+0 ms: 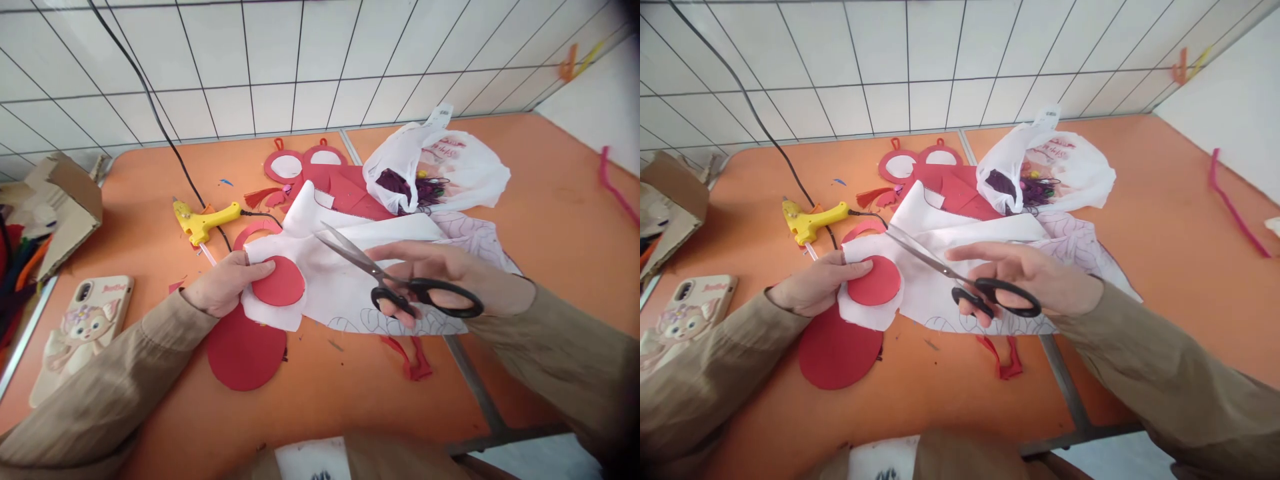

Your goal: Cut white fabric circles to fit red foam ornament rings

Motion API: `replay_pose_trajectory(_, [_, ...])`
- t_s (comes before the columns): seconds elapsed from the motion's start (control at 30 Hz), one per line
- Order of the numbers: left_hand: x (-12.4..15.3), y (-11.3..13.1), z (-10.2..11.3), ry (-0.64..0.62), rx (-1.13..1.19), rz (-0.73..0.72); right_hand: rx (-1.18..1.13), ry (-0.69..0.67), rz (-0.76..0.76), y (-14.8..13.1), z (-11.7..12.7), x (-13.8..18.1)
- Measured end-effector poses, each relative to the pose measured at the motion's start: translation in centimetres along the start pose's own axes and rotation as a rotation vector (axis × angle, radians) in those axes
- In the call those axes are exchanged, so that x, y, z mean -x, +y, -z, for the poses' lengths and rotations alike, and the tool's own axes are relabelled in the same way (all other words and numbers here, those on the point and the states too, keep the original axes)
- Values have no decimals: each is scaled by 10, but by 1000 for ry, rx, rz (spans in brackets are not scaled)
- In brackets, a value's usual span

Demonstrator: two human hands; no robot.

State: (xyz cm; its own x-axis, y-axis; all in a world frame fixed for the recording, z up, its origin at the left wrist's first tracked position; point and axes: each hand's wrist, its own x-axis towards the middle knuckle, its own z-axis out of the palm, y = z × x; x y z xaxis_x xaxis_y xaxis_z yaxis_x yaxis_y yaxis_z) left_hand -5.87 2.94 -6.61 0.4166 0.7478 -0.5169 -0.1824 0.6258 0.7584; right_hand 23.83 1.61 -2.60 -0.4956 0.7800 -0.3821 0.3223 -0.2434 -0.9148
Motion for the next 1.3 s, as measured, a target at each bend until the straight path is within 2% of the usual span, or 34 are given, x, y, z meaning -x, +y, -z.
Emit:
replay_pose_trajectory(0.07, [0,0,0,-1,2,3,86,60,31,1,-9,-3])
replay_pose_trajectory(0.2, [0,0,-1,28,14,13,38,-239,86,4,-4,-14])
replay_pose_trajectory(0.27, [-1,0,-1,41,25,19,45,-298,59,4,3,-19])
replay_pose_trajectory(0.37, [-1,0,0,45,35,19,131,-300,-8,2,10,-24])
replay_pose_trajectory(0.47, [1,1,0,45,40,18,127,-237,-76,3,6,-25])
replay_pose_trajectory(0.6, [2,4,-2,23,73,22,94,-89,-47,9,-5,-26])
replay_pose_trajectory(0.67, [3,5,-4,19,89,23,52,-91,-35,11,-8,-30])
replay_pose_trajectory(0.73, [3,5,-4,14,98,26,-16,-180,-53,10,-5,-35])
replay_pose_trajectory(0.87, [4,4,-5,-21,113,32,-105,-510,-125,6,8,-52])
replay_pose_trajectory(0.93, [5,4,-6,-31,102,37,-136,-618,-97,7,12,-59])
replay_pose_trajectory(1.1, [6,3,-8,-45,88,51,-129,-676,-8,12,12,-69])
replay_pose_trajectory(1.3, [6,0,-11,-10,106,53,-102,-681,-14,9,8,-76])
